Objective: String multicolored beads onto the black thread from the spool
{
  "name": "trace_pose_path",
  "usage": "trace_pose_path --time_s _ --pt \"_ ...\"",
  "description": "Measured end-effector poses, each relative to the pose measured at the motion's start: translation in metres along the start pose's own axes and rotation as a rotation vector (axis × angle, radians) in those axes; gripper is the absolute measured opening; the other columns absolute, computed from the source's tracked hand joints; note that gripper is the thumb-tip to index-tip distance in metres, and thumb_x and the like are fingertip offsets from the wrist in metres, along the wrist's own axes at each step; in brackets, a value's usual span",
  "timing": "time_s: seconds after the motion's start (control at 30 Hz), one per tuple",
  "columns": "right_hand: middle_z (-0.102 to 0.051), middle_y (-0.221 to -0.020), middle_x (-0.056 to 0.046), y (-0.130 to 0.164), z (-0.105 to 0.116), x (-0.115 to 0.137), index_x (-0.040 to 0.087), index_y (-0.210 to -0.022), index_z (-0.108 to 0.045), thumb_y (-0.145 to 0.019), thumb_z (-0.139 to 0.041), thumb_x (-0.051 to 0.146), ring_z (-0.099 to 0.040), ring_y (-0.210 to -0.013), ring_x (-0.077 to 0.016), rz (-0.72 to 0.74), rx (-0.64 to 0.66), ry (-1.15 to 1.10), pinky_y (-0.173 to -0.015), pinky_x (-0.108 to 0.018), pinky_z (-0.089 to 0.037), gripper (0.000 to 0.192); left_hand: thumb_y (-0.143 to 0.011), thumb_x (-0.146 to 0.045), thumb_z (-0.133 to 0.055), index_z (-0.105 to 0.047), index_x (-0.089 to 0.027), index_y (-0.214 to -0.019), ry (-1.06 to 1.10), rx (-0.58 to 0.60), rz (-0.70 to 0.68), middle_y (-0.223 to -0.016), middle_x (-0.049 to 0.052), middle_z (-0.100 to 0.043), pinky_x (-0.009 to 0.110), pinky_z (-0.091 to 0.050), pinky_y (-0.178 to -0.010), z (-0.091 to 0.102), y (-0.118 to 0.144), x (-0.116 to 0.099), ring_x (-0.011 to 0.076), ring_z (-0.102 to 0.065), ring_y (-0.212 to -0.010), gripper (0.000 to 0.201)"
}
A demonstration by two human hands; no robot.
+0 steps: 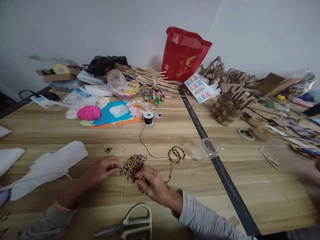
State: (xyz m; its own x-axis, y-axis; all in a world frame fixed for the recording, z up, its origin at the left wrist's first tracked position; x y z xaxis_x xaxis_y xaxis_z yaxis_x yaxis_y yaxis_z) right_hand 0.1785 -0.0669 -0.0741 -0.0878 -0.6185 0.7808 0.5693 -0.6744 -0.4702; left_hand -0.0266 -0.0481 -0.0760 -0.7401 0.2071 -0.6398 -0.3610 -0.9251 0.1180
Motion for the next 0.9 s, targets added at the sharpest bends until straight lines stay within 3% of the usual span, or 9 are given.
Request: trace_pose_path --time_s 0.43,0.9 --pt "-0.058 -0.079 -0.007 -0.001 -0.002 0.001 0.016 -0.087 -0.058 -0.093 -0.047 0.02 -0.053 -0.074 -0.0146 -0.017 0.08 -0.005 -0.066 -0.024 -0.043 0.013 -0.083 -0.016 -0.05 -0.066 -0.015 -0.079 -0.065 0.014 -0.052 -0.081 0.005 -0.065 0.026 -0.042 -0.073 -0.003 0.001 -0.003 0.0173 -0.059 -0.079 0.017" --pt "-0.054 -0.069 -0.002 -0.006 0.005 -0.015 0.016 -0.074 -0.058 -0.088 -0.055 0.029 -0.05 -0.067 -0.0127 -0.283 -0.083 -0.211 -0.061 -0.024 -0.039 0.02 -0.081 -0.015 -0.05 -0.065 -0.015 -0.08 -0.09 0.012 -0.053 -0.076 0.004 -0.061 0.025 -0.041 -0.067 -0.006 -0.001 -0.001 0.016 -0.056 -0.073 0.015"
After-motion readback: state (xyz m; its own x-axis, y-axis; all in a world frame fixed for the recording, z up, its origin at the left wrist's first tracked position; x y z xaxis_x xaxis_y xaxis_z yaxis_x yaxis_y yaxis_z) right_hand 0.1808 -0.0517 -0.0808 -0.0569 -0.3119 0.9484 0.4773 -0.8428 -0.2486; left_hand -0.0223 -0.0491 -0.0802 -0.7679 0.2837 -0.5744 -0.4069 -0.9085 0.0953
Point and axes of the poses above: each hand's wrist, its own y-axis away from the middle knuckle, its own z-axis out of the back of the hand, x = y × z, the point moved 5 cm from there along -y, towards the middle knuckle
